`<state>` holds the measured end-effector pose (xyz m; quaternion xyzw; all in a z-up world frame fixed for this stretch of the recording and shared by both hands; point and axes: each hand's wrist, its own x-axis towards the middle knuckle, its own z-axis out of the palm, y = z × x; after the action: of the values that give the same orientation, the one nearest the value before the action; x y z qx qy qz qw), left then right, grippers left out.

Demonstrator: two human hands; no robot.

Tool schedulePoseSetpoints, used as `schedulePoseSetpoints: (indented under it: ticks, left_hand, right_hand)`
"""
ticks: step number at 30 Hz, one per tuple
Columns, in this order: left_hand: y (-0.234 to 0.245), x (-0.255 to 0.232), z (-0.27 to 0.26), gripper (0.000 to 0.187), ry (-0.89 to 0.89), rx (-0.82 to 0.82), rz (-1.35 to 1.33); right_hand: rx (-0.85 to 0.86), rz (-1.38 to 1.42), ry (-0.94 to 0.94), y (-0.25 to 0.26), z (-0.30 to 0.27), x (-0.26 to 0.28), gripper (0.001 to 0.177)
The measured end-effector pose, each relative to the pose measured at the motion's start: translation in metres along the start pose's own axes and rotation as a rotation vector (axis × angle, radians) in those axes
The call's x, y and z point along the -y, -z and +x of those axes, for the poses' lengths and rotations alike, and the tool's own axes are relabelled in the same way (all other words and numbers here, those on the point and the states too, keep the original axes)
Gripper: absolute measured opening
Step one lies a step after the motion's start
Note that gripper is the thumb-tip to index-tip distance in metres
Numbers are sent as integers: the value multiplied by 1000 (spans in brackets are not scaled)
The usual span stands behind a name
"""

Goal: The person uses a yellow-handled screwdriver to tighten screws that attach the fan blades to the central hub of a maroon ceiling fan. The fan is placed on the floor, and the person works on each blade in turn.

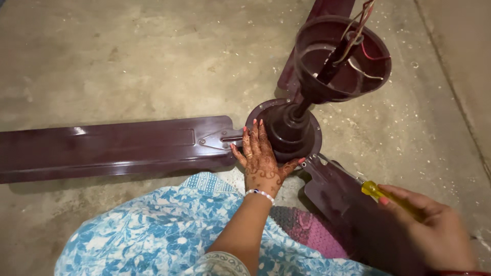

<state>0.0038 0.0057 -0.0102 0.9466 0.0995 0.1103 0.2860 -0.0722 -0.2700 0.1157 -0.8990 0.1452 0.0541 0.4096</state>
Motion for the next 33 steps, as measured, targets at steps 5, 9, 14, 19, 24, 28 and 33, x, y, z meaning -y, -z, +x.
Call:
schedulePoseSetpoints:
  ticks: [5, 9, 14, 19, 24, 28, 33]
  left_hand:
    - [0, 0, -1, 143, 7, 7, 9]
    - [0, -1, -1, 143, 6, -6, 0]
    - [0, -1, 0, 144, 15, -5, 7]
    - [0, 0, 0, 143, -3, -26, 18]
    - [1, -1, -1, 142, -9, -20, 52]
    - [3, -2, 0, 142, 1, 21, 64]
    - [2, -1, 1, 141, -30, -28, 40]
  right_hand:
    - [-3, -36, -7, 1, -2, 3, 35]
    - [-2, -63, -10, -1, -1, 10, 35]
    - [11, -145, -103, -4, -4, 15, 31]
    - [47, -161, 63, -3, -5, 31, 39]
    - [140, -975, 131, 5, 4, 86, 43]
    - [253, -1141, 211, 3, 25, 151, 39]
    - [356, -1364, 335, -5, 39, 205, 40]
